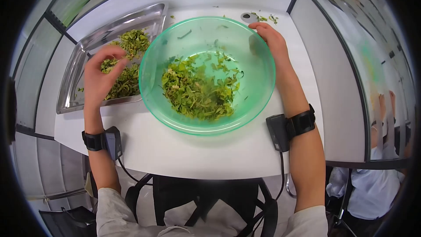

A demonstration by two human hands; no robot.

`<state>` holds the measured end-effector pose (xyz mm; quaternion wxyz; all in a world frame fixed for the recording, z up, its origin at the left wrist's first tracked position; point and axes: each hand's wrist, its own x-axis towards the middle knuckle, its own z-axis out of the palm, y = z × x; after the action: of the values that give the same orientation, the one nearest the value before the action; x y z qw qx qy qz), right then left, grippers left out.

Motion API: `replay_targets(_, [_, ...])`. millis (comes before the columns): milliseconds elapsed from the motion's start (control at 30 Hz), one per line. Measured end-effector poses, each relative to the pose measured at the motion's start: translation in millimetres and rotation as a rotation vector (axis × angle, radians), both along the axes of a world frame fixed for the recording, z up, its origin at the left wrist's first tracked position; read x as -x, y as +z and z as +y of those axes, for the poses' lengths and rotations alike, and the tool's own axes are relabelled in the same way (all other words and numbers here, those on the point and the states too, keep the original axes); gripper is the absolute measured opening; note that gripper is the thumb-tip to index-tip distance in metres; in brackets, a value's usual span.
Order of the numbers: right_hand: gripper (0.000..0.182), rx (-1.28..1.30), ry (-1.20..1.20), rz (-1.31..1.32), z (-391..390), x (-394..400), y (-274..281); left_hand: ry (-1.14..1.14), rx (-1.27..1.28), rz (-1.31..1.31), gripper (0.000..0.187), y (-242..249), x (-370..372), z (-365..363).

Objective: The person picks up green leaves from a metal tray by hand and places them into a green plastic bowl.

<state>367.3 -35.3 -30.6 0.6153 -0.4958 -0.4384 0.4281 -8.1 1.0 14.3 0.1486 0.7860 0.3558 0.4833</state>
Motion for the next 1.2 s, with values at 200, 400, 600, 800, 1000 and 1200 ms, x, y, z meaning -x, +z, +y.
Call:
replay_targets(200, [0.027, 0.009, 0.006, -0.008, 0.2, -0.9, 1.1, -0.166, 0.188, 0.609, 0.016, -12.9, 4.1, 4.4])
replay_targets(400, [0.027, 0.015, -0.037, -0.003, 1.4, 1.7, 1.2, -0.151, 0.306, 0.663, 0.013, -12.2, 8.5, 1.9])
replay_targets(600, [0.025, 0.022, 0.02, 0.013, 0.4, 0.8, 2.7, -0.16, 0.197, 0.692, 0.014, -11.6, 6.2, 3.6])
replay_targets(800, [0.026, 0.023, -0.053, -0.004, -0.7, 5.2, 4.5, -0.231, 0.169, 0.639, 0.018, -17.8, 9.2, 3.5])
replay_targets(1000, [0.026, 0.022, 0.011, 0.002, -2.0, 0.0, 2.8, -0.173, 0.302, 0.755, 0.009, -12.0, 4.5, 2.3])
replay_targets(1200, [0.025, 0.012, -0.003, 0.0, -0.5, 1.6, 2.5, 0.108, 0.117, -0.089, 0.018, -3.8, -17.2, -6.9])
